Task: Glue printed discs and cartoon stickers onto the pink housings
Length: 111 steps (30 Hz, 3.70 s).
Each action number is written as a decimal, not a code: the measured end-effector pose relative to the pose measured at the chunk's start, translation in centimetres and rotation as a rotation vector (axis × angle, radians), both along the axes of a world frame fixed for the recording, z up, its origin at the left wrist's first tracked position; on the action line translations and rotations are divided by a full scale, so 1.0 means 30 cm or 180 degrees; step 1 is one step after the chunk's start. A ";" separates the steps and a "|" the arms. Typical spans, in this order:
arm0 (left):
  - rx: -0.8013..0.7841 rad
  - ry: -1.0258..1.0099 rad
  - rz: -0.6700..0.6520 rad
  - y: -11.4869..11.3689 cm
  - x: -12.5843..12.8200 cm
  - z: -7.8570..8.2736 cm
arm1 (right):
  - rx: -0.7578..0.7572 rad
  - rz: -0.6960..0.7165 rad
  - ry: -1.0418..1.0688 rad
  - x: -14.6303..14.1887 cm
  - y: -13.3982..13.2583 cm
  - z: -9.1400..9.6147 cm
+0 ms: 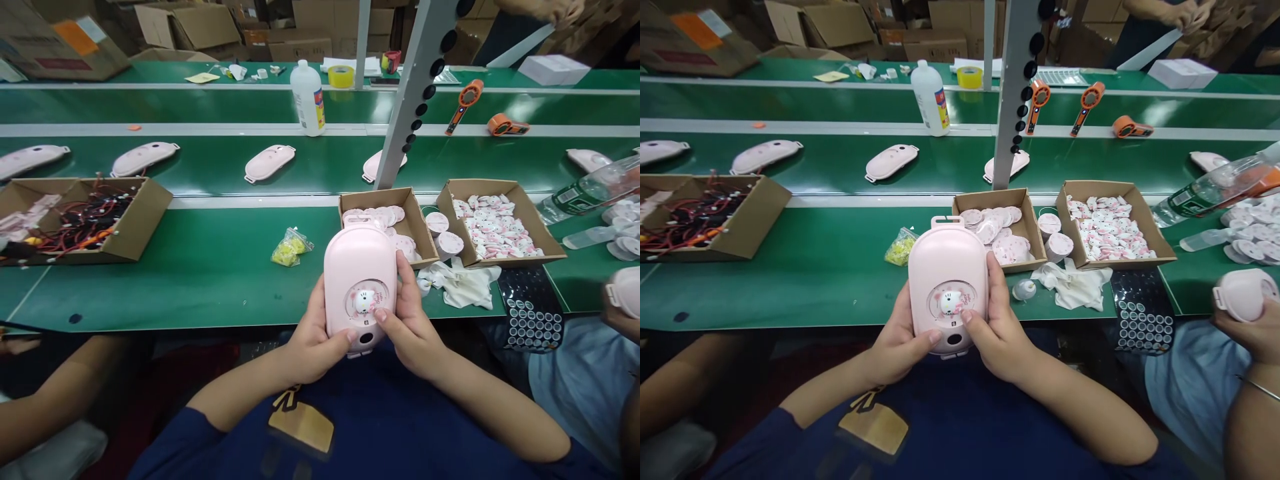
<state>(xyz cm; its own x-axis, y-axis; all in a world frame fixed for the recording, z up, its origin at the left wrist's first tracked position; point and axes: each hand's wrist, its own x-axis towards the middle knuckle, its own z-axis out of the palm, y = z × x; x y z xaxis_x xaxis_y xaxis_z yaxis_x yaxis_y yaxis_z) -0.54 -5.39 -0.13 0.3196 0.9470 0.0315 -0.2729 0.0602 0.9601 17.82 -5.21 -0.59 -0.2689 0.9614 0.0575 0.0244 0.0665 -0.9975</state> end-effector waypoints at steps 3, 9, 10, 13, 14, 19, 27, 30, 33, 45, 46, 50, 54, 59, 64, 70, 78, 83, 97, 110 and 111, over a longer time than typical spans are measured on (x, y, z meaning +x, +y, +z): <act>0.0667 0.0411 -0.0094 -0.003 -0.006 -0.003 | -0.0072 -0.0002 0.0198 -0.010 0.011 0.001; 0.1380 0.1224 -0.0245 -0.003 -0.011 0.014 | -0.0180 -0.0056 0.0187 -0.028 0.033 0.024; 0.1424 0.1277 -0.0259 -0.002 -0.010 0.018 | -0.0190 -0.0034 0.0186 -0.028 0.034 0.027; 0.1576 0.1428 -0.0257 0.000 -0.010 0.026 | -0.0231 0.0039 0.0243 -0.025 0.034 0.027; 0.1620 0.1474 -0.0257 0.000 -0.010 0.026 | -0.0259 0.0048 0.0315 -0.024 0.034 0.024; 0.1666 0.1608 -0.0302 0.002 -0.011 0.016 | -0.0415 0.0022 0.0570 -0.022 0.032 0.014; 0.2070 0.1834 -0.0293 0.007 -0.009 0.006 | -0.0527 0.0092 0.0795 -0.015 0.023 0.018; 0.2286 0.1941 -0.0281 0.003 -0.007 0.009 | -0.0676 0.0082 0.0899 -0.014 0.022 0.019; 0.2381 0.2063 -0.0314 0.001 -0.004 0.011 | -0.0817 0.0017 0.0944 -0.015 0.022 0.020; 0.2509 0.2123 -0.0326 0.003 0.008 0.014 | -0.0921 -0.0133 0.0910 -0.017 0.021 0.039; 0.2516 0.2141 -0.0335 0.004 0.009 0.015 | -0.0920 -0.0154 0.0914 -0.018 0.021 0.038; 0.2564 0.2176 -0.0312 0.004 0.009 0.019 | -0.0979 -0.0161 0.0953 -0.018 0.018 0.029; 0.2600 0.2162 -0.0294 0.002 0.010 0.019 | -0.0988 -0.0106 0.1031 -0.019 0.016 0.020; 0.2598 0.2185 -0.0282 0.002 0.009 0.012 | -0.1011 -0.0137 0.1021 -0.022 0.018 0.026; 0.2676 0.2130 -0.0271 0.004 0.012 0.016 | -0.0979 -0.0110 0.0994 -0.019 0.016 0.029; 0.2614 0.2119 -0.0308 0.004 0.013 0.017 | -0.0981 -0.0114 0.0966 -0.020 0.015 0.032; 0.2603 0.2097 -0.0307 0.003 0.013 0.020 | -0.0975 -0.0146 0.0975 -0.023 0.014 0.030; 0.2664 0.2099 -0.0302 0.005 0.016 0.028 | -0.0991 -0.0185 0.0974 -0.019 0.013 0.033; 0.2593 0.1980 -0.0352 0.004 0.015 0.030 | -0.1037 -0.0115 0.0971 -0.019 0.013 0.041; 0.2553 0.1967 -0.0342 0.004 0.022 0.029 | -0.1066 -0.0136 0.1030 -0.020 0.009 0.037; 0.2549 0.1970 -0.0356 0.004 0.021 0.029 | -0.1067 -0.0147 0.1023 -0.020 0.010 0.038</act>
